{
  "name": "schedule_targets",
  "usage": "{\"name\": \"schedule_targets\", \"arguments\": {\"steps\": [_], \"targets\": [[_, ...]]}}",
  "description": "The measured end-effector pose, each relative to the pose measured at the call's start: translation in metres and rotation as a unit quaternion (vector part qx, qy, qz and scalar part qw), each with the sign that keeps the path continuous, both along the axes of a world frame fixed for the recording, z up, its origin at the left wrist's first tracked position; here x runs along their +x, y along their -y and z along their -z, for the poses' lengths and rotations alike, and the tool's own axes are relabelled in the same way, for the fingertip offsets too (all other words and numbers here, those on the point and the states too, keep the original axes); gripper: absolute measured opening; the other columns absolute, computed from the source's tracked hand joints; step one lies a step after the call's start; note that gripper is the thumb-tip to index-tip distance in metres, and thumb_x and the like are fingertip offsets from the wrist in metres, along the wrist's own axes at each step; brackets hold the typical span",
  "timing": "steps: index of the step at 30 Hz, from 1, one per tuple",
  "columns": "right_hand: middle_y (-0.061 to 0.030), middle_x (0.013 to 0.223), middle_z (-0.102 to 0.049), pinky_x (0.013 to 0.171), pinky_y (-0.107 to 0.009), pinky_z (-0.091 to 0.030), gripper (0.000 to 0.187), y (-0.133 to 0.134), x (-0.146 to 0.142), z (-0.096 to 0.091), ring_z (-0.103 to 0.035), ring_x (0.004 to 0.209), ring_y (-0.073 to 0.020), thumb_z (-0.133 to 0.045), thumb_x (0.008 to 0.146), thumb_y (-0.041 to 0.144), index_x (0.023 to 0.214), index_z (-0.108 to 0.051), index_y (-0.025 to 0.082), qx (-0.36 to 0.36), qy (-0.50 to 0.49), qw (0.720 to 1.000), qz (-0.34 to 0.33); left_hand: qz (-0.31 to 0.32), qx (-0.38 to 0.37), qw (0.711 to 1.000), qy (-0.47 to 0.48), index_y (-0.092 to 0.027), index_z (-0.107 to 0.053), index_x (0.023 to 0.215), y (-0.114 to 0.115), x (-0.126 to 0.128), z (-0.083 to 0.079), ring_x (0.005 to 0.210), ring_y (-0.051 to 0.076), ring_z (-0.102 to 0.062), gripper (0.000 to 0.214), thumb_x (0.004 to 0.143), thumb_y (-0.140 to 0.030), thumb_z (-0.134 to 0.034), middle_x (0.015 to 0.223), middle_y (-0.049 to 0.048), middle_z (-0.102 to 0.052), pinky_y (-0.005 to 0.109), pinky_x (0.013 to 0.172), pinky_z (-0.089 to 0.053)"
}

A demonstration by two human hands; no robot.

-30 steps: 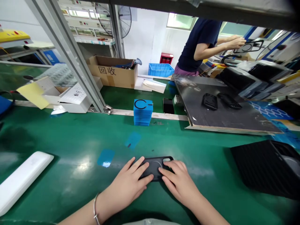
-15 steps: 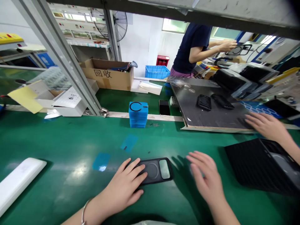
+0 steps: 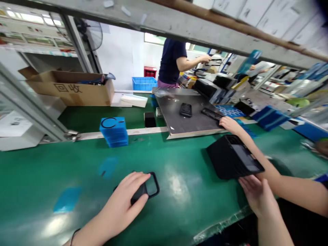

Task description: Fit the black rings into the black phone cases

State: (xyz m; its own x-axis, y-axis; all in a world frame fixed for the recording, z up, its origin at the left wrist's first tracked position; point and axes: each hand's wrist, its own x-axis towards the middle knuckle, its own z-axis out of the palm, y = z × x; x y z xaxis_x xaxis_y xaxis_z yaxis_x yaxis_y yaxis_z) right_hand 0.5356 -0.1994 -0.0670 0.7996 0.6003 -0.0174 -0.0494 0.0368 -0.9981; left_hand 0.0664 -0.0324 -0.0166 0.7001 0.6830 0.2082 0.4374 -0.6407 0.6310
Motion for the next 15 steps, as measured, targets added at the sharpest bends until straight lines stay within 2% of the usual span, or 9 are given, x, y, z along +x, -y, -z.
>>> {"name": "schedule_targets", "arguments": {"steps": [3, 5, 8, 10, 12, 15], "targets": [[-0.0086, 0.110, -0.073, 0.086, -0.043, -0.057, 0.051, -0.014, 0.023, -0.003, -0.069, 0.099, -0.0257, -0.051, 0.089, 0.069, 0.107, -0.070, 0.025, -0.003, -0.037, 0.999, -0.026, 0.035, -0.200, 0.978, 0.045, -0.033, -0.043, 0.148, 0.003, 0.058, -0.013, 0.132, 0.028, -0.052, 0.055, 0.094, -0.040, -0.054, 0.150, 0.0069, -0.049, 0.044, 0.110, -0.046], [-0.0064, 0.111, -0.075, 0.090, -0.044, -0.057, 0.050, -0.029, 0.029, -0.007, -0.068, 0.107, -0.0279, -0.059, 0.081, 0.071, 0.106, -0.071, 0.030, 0.000, -0.047, 0.997, -0.055, 0.064, -0.323, 0.942, 0.069, -0.031, -0.034, 0.153, 0.006, 0.099, -0.016, 0.135, 0.029, -0.049, 0.068, 0.091, -0.044, -0.057, 0.158, 0.0088, -0.038, 0.044, 0.111, -0.044], [-0.0044, 0.116, -0.075, 0.099, -0.045, -0.053, 0.052, -0.049, 0.017, -0.011, -0.064, 0.118, -0.0282, -0.069, 0.073, 0.069, 0.109, -0.071, 0.032, 0.003, -0.052, 0.994, -0.097, 0.038, -0.454, 0.886, 0.088, -0.022, -0.026, 0.157, 0.008, 0.152, -0.016, 0.143, 0.033, -0.037, 0.089, 0.082, -0.051, -0.066, 0.164, 0.0127, -0.024, 0.043, 0.115, -0.037], [-0.0041, 0.120, -0.074, 0.105, -0.046, -0.049, 0.054, -0.056, -0.001, -0.012, -0.062, 0.122, -0.0283, -0.071, 0.071, 0.069, 0.110, -0.072, 0.032, 0.000, -0.058, 0.990, -0.128, 0.003, -0.496, 0.863, 0.100, -0.018, -0.021, 0.158, 0.008, 0.179, -0.014, 0.148, 0.035, -0.026, 0.100, 0.079, -0.057, -0.068, 0.165, 0.0139, -0.018, 0.043, 0.119, -0.028], [-0.0048, 0.125, -0.071, 0.110, -0.048, -0.044, 0.054, -0.061, -0.025, -0.014, -0.060, 0.125, -0.0286, -0.072, 0.072, 0.068, 0.110, -0.073, 0.031, -0.002, -0.066, 0.985, -0.162, -0.017, -0.510, 0.852, 0.115, -0.016, -0.017, 0.159, 0.005, 0.198, -0.013, 0.151, 0.034, -0.017, 0.101, 0.081, -0.064, -0.061, 0.166, 0.0128, -0.013, 0.044, 0.122, -0.021], [-0.0074, 0.132, -0.067, 0.113, -0.050, -0.039, 0.054, -0.067, -0.068, -0.016, -0.057, 0.128, -0.0298, -0.070, 0.077, 0.066, 0.114, -0.073, 0.028, 0.004, -0.078, 0.974, -0.213, -0.028, -0.512, 0.845, 0.151, -0.020, -0.020, 0.159, -0.001, 0.212, -0.012, 0.152, 0.030, -0.016, 0.092, 0.086, -0.069, -0.049, 0.165, 0.0089, -0.019, 0.041, 0.123, -0.020]]}}
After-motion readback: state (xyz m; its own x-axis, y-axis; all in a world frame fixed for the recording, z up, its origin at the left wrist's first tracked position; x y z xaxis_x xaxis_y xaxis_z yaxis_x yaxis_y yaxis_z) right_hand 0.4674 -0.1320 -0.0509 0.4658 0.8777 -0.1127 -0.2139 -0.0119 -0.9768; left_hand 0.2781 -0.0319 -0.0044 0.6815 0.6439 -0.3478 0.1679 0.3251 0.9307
